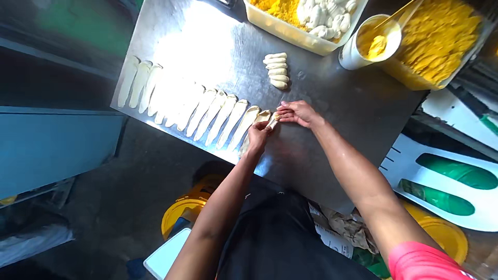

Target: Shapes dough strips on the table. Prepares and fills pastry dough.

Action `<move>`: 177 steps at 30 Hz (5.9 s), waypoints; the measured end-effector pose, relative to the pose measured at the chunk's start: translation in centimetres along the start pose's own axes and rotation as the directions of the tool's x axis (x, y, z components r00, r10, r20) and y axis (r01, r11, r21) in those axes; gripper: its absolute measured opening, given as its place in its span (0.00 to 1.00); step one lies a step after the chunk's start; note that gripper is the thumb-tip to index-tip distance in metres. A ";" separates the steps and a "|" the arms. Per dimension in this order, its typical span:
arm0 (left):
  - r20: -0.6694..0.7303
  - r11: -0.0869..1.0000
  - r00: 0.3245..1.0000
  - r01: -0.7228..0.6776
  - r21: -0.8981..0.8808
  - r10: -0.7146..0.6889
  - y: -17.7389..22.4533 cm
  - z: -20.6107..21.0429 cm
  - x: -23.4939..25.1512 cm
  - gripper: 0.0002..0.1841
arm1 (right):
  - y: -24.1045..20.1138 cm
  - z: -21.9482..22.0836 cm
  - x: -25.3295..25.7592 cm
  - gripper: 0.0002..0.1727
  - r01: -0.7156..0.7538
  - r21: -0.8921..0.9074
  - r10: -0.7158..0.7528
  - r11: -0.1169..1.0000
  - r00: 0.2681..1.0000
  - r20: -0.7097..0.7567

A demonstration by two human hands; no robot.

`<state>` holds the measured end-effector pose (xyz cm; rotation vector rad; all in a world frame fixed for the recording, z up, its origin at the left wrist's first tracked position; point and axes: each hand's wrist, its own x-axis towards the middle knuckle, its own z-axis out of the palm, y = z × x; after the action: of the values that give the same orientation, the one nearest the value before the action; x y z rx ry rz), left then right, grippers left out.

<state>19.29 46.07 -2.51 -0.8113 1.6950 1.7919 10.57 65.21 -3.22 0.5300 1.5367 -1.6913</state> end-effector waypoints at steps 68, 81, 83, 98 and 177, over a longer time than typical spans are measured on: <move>0.273 0.204 0.832 -0.410 0.889 0.482 19.4 4.6 19.9 0.14 | -13.0 -20.2 -4.5 0.18 -0.019 -0.986 -0.555 0.166 0.825 -0.109; 0.164 0.845 0.886 -0.464 0.265 0.435 8.9 -2.2 -0.3 0.21 | 0.4 -7.9 -14.9 0.24 0.286 -0.913 -0.899 0.290 0.408 -0.158; 0.157 0.899 0.925 -0.375 0.225 0.346 5.0 -2.0 -3.0 0.19 | 5.9 -4.8 -14.7 0.22 0.367 -0.881 -0.872 0.298 0.480 -0.095; 0.037 0.980 0.999 0.042 -0.192 -0.036 -4.0 4.1 -1.3 0.15 | 9.6 -0.1 -9.7 0.33 0.643 -0.731 -0.704 0.230 0.628 0.331; 0.114 0.942 0.982 -0.107 -0.319 0.150 0.7 4.9 -9.2 0.17 | 10.5 -3.9 -15.2 0.20 0.366 -0.874 -0.859 0.319 0.502 -0.103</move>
<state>24.67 51.12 4.92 -0.6965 1.4247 2.1911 27.25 73.30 0.66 -0.1799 3.0636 -1.1308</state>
